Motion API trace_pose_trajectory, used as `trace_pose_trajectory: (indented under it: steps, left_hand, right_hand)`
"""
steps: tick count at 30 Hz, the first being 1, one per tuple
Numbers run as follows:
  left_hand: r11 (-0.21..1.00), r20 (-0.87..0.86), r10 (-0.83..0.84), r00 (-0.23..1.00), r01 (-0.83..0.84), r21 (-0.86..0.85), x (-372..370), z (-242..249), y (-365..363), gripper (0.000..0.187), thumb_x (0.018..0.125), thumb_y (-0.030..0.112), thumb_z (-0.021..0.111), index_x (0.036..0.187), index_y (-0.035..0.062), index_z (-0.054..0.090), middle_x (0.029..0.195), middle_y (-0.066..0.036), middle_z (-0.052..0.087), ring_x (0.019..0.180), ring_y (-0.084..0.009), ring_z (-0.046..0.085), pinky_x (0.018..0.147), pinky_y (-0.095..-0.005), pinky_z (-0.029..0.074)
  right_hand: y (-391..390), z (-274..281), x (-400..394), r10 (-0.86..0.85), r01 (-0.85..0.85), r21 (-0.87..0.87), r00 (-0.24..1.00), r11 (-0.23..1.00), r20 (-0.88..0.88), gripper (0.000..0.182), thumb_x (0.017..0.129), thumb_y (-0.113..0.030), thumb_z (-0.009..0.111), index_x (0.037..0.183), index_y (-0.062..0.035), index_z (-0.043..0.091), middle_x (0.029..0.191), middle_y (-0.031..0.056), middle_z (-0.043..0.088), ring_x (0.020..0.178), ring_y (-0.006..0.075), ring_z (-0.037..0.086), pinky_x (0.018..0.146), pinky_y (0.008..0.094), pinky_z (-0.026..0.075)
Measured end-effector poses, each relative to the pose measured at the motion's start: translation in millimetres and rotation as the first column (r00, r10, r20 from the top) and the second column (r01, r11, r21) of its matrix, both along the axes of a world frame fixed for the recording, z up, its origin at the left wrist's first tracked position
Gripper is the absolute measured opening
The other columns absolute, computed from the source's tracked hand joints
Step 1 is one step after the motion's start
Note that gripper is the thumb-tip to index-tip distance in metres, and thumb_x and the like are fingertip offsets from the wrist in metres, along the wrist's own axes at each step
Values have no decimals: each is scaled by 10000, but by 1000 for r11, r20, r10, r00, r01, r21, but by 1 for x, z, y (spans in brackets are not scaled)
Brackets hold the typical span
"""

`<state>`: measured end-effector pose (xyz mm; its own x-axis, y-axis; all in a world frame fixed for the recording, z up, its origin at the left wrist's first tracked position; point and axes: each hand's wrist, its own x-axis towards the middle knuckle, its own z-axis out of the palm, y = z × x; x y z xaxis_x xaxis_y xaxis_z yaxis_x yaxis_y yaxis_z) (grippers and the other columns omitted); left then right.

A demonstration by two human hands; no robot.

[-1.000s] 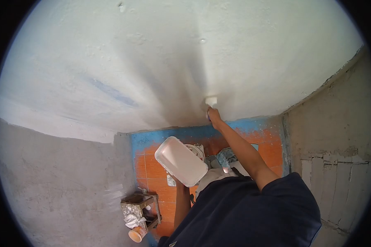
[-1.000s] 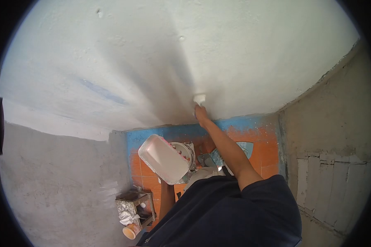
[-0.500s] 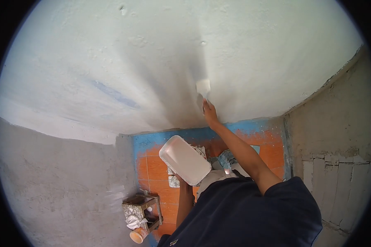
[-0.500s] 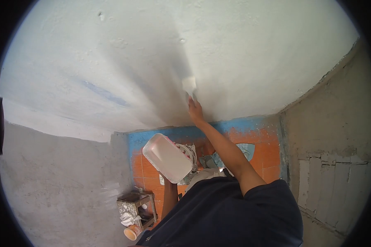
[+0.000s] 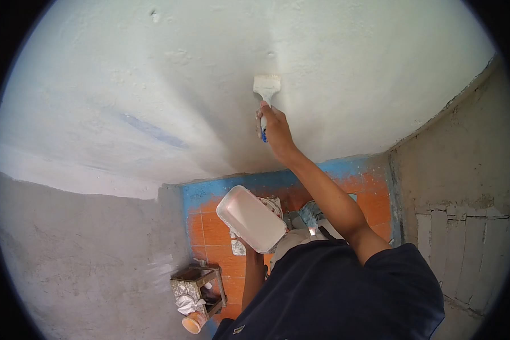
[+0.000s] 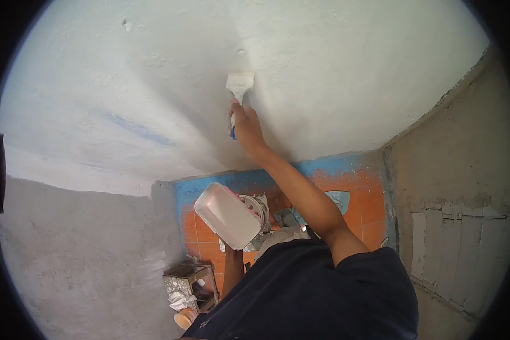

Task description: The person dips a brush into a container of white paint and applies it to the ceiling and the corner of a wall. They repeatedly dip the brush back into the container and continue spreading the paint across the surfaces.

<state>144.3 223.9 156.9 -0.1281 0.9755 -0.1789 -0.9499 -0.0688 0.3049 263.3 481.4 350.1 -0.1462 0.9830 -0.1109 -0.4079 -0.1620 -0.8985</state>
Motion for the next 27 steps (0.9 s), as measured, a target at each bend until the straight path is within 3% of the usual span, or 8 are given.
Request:
trace_pose_trajectory:
  steps: [3,7,11,13,18,21,24,27]
  left_hand:
    - [1000,-17,-11,1000,11,17,2,5,2,831,954,597,533,1550,78,277,1427,-212,479,1237,-441,532,1003,-648,472]
    - [1000,-46,4,999,-3,18,1,6,-6,827,954,599,532,1548,81,281,1425,-208,480,1239,-436,530,1006,-645,470]
    - [1000,-66,17,998,-16,16,0,9,-11,824,954,602,530,1545,83,286,1423,-204,481,1241,-431,528,1008,-642,469]
    - [1000,-71,29,997,-28,12,-1,9,-13,822,954,603,529,1544,84,288,1422,-203,482,1242,-428,527,1010,-641,469]
    - [995,-128,90,988,-94,-26,2,7,-8,818,953,607,528,1541,87,294,1420,-198,483,1245,-422,525,1013,-637,467]
    - [990,-5,-35,999,35,140,0,16,-3,740,988,622,443,1520,115,354,1428,-136,518,1246,-344,581,968,-558,554]
    - [998,20,-25,999,24,58,-3,-5,-5,870,909,632,584,1555,128,290,1452,-169,471,1272,-394,519,1030,-640,454]
    - [999,-13,-11,1000,12,49,-3,-5,-4,861,914,629,580,1555,132,291,1455,-164,469,1272,-393,520,1029,-637,455]
  right_hand:
    - [1,-38,-5,-37,19,111,987,994,155,448,1062,-517,445,850,-128,517,679,-30,443,536,79,390,510,250,354]
    - [23,-221,-14,-132,102,119,952,988,277,467,1059,-556,416,860,-141,492,644,-46,397,507,78,387,478,259,332]
    - [1,-276,-1,106,-27,-406,979,914,174,378,1066,-461,457,853,-155,520,640,-41,435,512,98,412,505,272,350]
    - [8,-266,-3,104,5,-609,984,793,142,338,1064,-405,479,847,-152,536,647,-32,456,530,106,437,521,285,368]
    - [22,-75,-29,30,-38,-174,998,984,-47,325,1053,-370,493,841,-127,537,664,-3,469,609,109,487,573,285,387]
    - [3,40,-19,130,-124,103,990,987,-52,349,1057,-409,487,873,-117,532,711,-12,484,601,106,461,587,282,387]
    - [4,38,-18,144,-139,182,989,974,-19,376,1060,-454,477,911,-113,528,762,-31,480,594,95,427,585,278,379]
    - [19,-57,-26,36,-43,168,998,985,42,393,1059,-499,466,943,-129,534,767,-52,446,587,74,391,574,266,363]
